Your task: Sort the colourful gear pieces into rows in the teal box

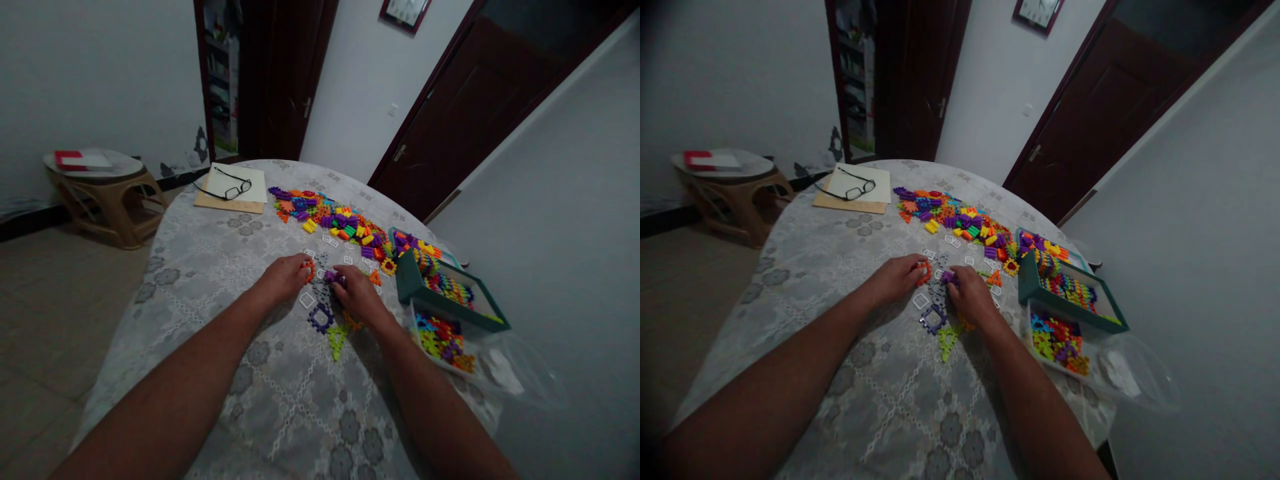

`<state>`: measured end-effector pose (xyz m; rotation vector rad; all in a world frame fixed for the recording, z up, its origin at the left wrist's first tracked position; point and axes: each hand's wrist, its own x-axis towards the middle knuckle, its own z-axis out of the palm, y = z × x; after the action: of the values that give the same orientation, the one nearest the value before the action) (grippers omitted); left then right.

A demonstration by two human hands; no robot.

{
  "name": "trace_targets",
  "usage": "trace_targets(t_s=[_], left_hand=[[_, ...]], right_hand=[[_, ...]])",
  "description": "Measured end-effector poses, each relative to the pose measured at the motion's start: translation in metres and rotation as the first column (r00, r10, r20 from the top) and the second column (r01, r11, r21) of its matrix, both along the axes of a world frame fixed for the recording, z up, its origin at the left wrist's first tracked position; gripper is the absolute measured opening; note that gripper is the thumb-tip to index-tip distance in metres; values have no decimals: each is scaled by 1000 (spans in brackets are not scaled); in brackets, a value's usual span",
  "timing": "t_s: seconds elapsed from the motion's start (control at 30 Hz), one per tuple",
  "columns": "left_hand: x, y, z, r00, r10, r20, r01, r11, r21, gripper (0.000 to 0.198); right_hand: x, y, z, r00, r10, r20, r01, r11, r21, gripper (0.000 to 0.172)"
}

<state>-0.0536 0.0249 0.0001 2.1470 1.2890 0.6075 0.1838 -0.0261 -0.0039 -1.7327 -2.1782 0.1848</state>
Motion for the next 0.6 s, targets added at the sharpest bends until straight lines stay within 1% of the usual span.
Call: trace_targets(t_s=[0.07,0.17,0.27,0.33,0.4,0.47,0.53,0.6], left_hand=[[-1,1,0,999,-14,52,15,1000,-14,35],[-1,3,-2,994,-33,101,37,999,-39,33],[-1,5,-4,989,-49,142,55,998,-38,32],[-1,6,-6,981,-55,186,62,997,-34,31],[-1,6,-6,975,-57,216,68,997,-42,29],[-1,6,-5,973,-52,226,67,996,-57,26],[0,6,-5,972,-46,229,64,995,-72,23],[1,7,-4,971,-39,237,60,995,-83,22]], right_hand=[[4,1,-9,999,12,-31,-11,999,41,33],[6,2,-18,998,27,-53,-24,998,56,20],[9,4,-20,994,37,-101,-33,998,46,18],[11,7,-21,987,13,-158,-9,1000,29,22],[13,10,-22,978,-17,-206,20,1000,11,33],[15,12,-24,975,-11,-220,14,1000,10,41],[15,12,-25,975,16,-221,-11,1000,26,42],[14,10,-26,970,26,-241,-10,998,68,43]])
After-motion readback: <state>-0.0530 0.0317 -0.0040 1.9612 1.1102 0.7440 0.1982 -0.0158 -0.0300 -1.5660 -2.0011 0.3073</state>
